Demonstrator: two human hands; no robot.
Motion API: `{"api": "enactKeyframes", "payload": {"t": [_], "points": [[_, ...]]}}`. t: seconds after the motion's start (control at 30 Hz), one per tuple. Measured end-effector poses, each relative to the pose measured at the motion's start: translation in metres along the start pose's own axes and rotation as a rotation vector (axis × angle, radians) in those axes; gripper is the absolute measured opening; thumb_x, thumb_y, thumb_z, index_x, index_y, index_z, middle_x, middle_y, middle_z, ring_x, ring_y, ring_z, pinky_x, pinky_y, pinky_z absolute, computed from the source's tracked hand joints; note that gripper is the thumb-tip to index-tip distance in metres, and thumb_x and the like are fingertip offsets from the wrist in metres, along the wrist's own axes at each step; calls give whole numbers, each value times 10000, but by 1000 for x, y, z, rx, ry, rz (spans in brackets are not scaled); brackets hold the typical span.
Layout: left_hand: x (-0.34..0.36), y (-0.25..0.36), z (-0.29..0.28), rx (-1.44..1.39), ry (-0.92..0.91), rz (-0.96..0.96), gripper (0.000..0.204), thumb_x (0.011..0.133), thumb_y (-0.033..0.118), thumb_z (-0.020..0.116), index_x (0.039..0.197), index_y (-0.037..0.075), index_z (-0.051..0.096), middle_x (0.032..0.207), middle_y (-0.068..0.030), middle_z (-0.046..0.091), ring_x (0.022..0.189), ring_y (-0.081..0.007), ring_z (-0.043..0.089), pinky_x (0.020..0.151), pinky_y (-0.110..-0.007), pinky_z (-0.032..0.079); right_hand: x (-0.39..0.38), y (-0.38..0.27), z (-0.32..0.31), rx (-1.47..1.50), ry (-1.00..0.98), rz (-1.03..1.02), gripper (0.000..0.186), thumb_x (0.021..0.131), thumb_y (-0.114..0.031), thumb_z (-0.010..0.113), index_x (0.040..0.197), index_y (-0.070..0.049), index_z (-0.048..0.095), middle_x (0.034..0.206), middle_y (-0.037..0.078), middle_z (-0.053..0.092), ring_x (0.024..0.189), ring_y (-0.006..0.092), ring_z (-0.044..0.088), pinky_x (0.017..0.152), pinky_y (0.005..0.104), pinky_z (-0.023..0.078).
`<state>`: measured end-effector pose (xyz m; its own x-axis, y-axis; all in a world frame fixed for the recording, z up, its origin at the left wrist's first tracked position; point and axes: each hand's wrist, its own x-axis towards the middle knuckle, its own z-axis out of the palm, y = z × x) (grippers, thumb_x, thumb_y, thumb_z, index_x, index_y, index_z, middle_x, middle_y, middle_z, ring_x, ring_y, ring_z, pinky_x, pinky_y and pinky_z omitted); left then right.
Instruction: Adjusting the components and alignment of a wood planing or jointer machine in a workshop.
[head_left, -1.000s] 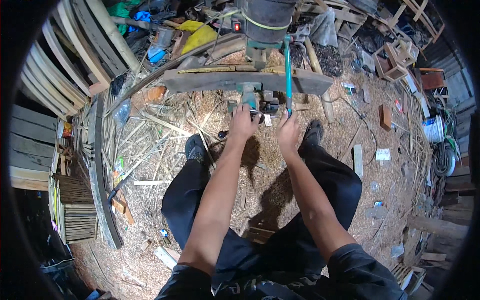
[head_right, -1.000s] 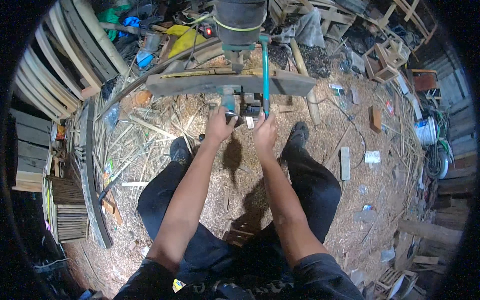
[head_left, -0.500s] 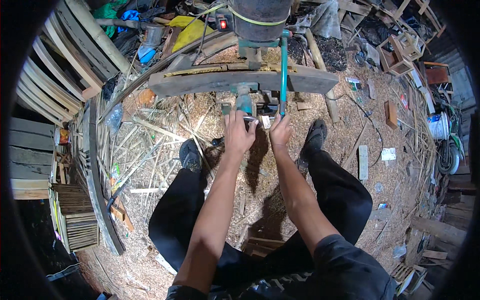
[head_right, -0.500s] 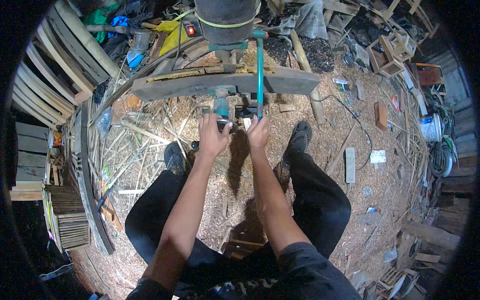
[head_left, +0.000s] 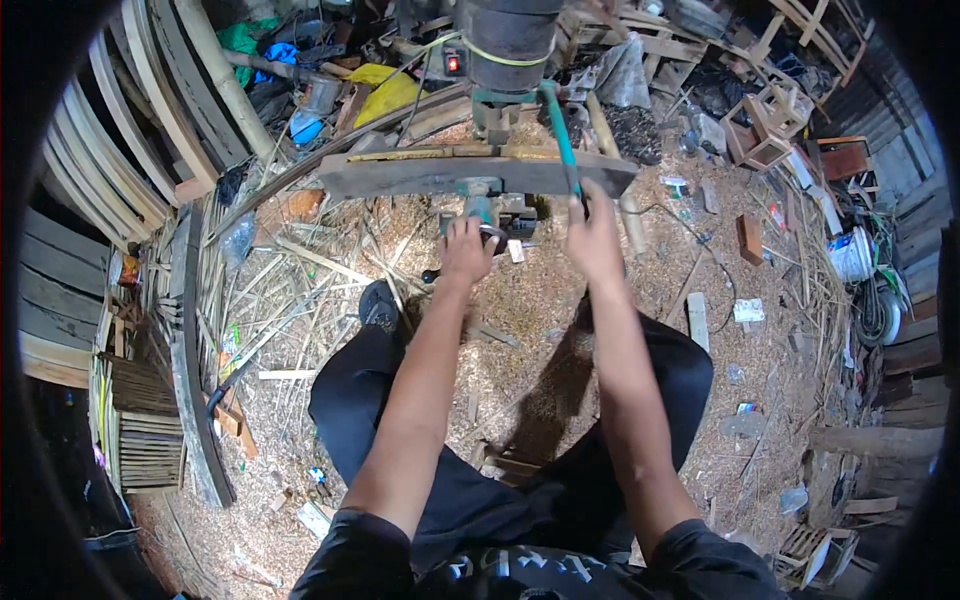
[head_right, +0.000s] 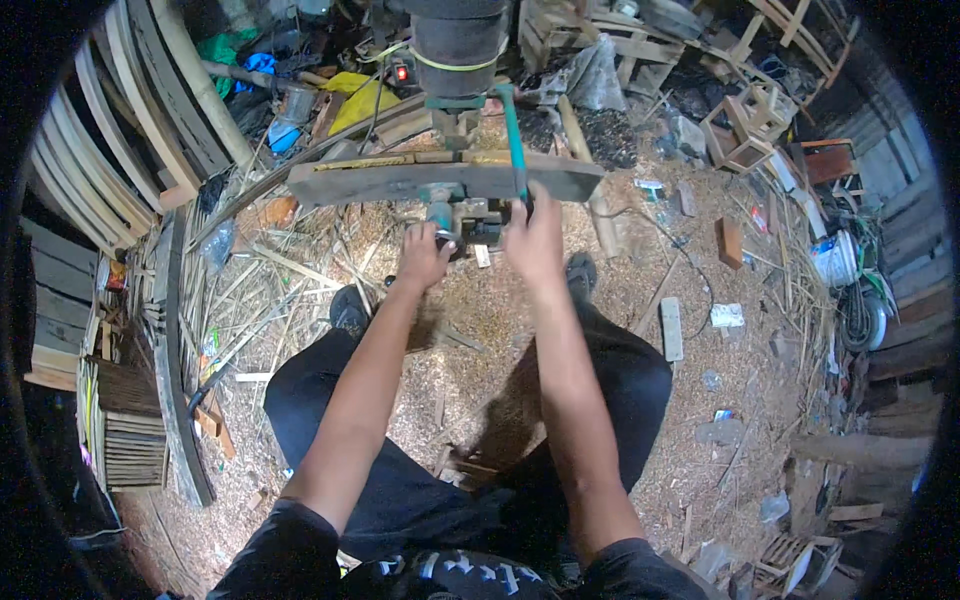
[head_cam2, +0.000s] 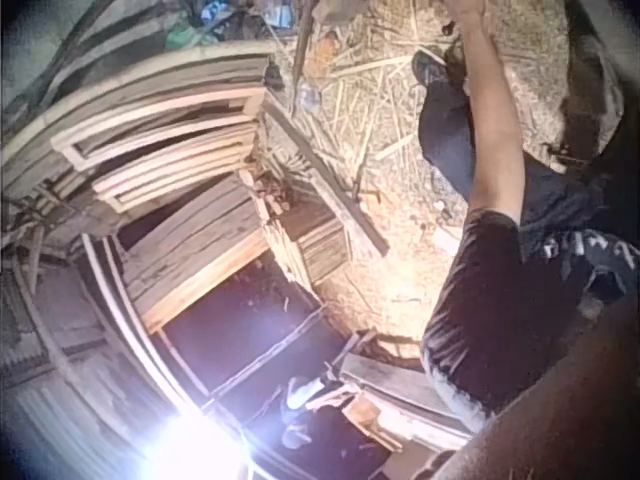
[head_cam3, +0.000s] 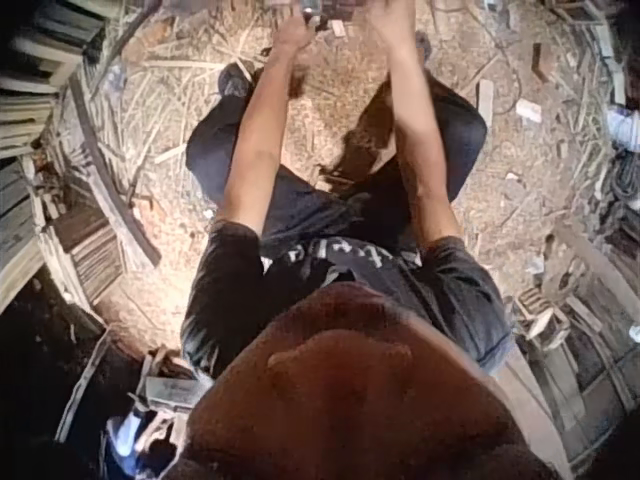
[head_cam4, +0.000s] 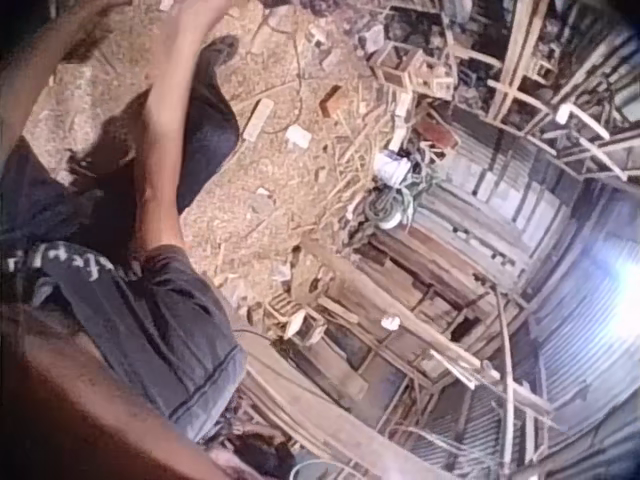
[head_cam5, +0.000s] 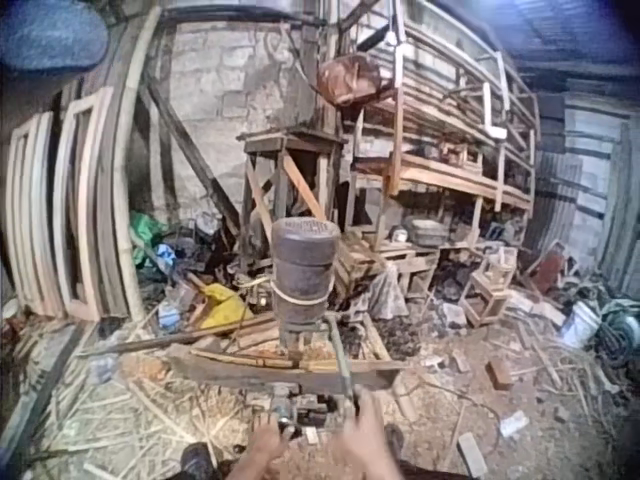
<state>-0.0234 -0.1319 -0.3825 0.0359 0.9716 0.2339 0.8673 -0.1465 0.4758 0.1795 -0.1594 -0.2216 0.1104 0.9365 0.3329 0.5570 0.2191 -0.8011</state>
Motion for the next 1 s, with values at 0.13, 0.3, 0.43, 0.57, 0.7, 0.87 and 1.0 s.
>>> {"api": "enactKeyframes", "payload": {"t": [0.13, 0.3, 0.43, 0.57, 0.7, 0.87, 1.0], "points": [[-14, -31, -8, -83, -43, -28, 678, 849, 305, 621, 1433, 122, 332, 1457, -172, 347, 1340, -366, 336, 1090, -487, 310, 51, -137, -89, 686, -162, 277, 518, 1002, -359, 418, 1368, 8, 432, 1383, 181, 470, 1161, 321, 553, 961, 439, 461], [-33, -10, -21, -91, -142, -40, 752, 863, 264, 603, 1489, 113, 215, 1502, -195, 288, 1367, -364, 319, 1101, -442, 330, 79, -121, -124, 808, -128, -49, 585, 1000, -434, 398, 1332, 45, 446, 1344, 200, 499, 1186, 296, 538, 938, 421, 487], [-46, -47, -23, -77, -256, -237, 772, 881, 272, 585, 1502, 95, 162, 1513, -205, 262, 1381, -358, 308, 1113, -430, 321, 48, -55, -65, 658, -220, 263, 480, 984, -376, 482, 1260, 15, 510, 1219, 199, 588, 1099, 265, 600, 885, 385, 509], [-76, -55, 1, 31, -465, -357, 773, 897, 223, 543, 1512, 63, 104, 1531, -220, 206, 1364, -363, 340, 1105, -422, 334, 3, 38, 8, -18, -481, 155, 485, 968, -245, 533, 1360, 16, 415, 1257, 236, 545, 1061, 305, 619, 875, 425, 527], [-87, -78, 14, 29, -259, -378, 676, 894, 247, 578, 1436, -30, 285, 1369, -279, 439, 1226, -407, 488, 997, -459, 430, -11, 78, 82, -173, -533, -224, 492, 959, -177, 499, 1409, -24, 370, 1335, 321, 449, 1164, 398, 543, 982, 445, 454], [-77, -88, 20, 101, -188, -506, 333, 870, 166, 594, 1140, -30, 578, 832, -254, 661, 810, -415, 649, 732, -506, 523, -24, 79, 125, -189, -609, -122, 534, 937, -104, 486, 1446, -67, 328, 1372, 310, 421, 1200, 445, 488, 1015, 448, 430], [-82, -112, 32, 104, -195, -518, 230, 872, 157, 582, 989, -37, 620, 857, -254, 661, 818, -421, 643, 744, -497, 525, -18, 78, 133, -177, -619, -189, 571, 906, -12, 489, 1450, -66, 322, 1393, 279, 417, 1204, 445, 483, 1004, 452, 427]]}}
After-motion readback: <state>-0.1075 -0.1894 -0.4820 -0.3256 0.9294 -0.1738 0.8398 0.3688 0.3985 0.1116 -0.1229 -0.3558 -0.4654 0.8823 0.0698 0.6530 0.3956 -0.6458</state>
